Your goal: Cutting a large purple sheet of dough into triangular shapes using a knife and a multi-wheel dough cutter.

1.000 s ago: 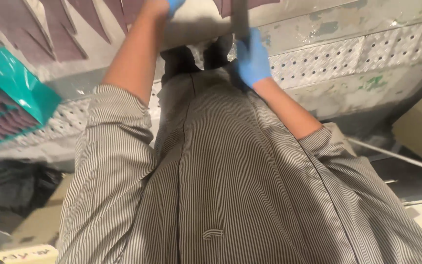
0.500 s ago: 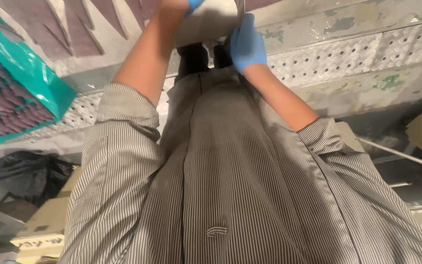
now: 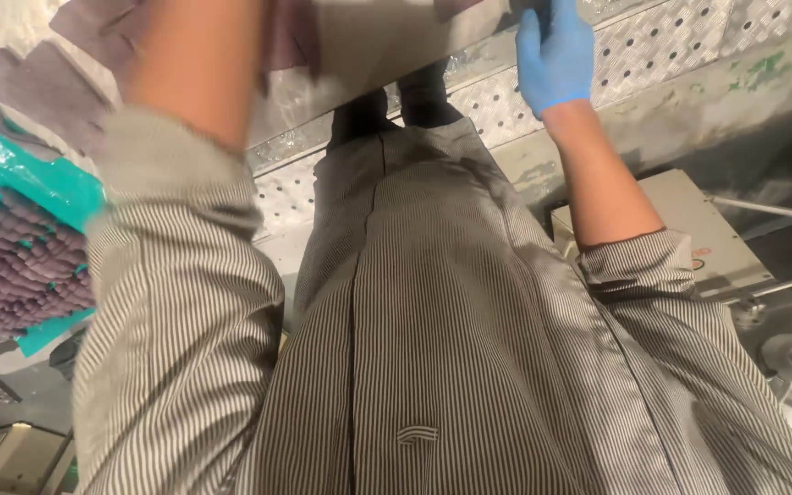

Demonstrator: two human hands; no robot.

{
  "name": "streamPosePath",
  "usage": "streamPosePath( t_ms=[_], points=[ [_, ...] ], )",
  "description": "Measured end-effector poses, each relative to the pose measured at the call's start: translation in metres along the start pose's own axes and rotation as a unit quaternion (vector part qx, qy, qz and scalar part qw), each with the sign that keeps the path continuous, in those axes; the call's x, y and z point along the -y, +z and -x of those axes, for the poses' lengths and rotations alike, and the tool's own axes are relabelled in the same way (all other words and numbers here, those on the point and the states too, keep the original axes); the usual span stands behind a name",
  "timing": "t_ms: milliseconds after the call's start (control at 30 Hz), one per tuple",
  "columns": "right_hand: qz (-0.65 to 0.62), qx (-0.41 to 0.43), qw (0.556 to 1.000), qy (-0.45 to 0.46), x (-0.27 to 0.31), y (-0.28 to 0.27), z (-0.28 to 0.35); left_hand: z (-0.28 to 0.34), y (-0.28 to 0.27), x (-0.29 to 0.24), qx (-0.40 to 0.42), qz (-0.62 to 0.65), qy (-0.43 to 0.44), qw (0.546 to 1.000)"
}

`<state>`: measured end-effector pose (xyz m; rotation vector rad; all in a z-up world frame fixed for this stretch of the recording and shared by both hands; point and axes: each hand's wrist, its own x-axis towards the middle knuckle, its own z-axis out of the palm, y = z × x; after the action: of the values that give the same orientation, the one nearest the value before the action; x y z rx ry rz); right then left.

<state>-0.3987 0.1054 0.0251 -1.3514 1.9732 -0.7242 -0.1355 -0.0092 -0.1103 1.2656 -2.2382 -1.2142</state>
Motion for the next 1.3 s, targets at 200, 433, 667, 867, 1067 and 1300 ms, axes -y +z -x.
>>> streamPosePath(
  t_ms=[200,433,667,867,1067,1300],
  points=[
    [0.028,0.040,0.999,0.011,0.008,0.003,-0.003,0.010,0.015,-0.054,-0.022,0.004,-0.013,1.000],
    [0.060,0.071,0.996,-0.010,0.001,0.009,-0.008,0.008,0.050,-0.086,-0.083,0.120,-0.064,0.987],
    [0.130,0.062,0.989,-0.022,0.001,0.012,-0.010,0.008,0.085,-0.098,-0.188,0.496,-0.160,0.833],
    [0.170,0.111,0.979,0.006,0.009,0.010,-0.019,-0.008,0.131,-0.064,-0.232,0.492,-0.248,0.802],
    [0.200,0.151,0.967,0.047,0.013,0.017,-0.027,-0.041,0.052,-0.102,-0.093,0.398,-0.310,0.858],
    [0.190,0.141,0.972,0.008,0.006,0.007,-0.040,-0.044,0.044,-0.103,-0.090,0.229,-0.223,0.943]
  ],
)
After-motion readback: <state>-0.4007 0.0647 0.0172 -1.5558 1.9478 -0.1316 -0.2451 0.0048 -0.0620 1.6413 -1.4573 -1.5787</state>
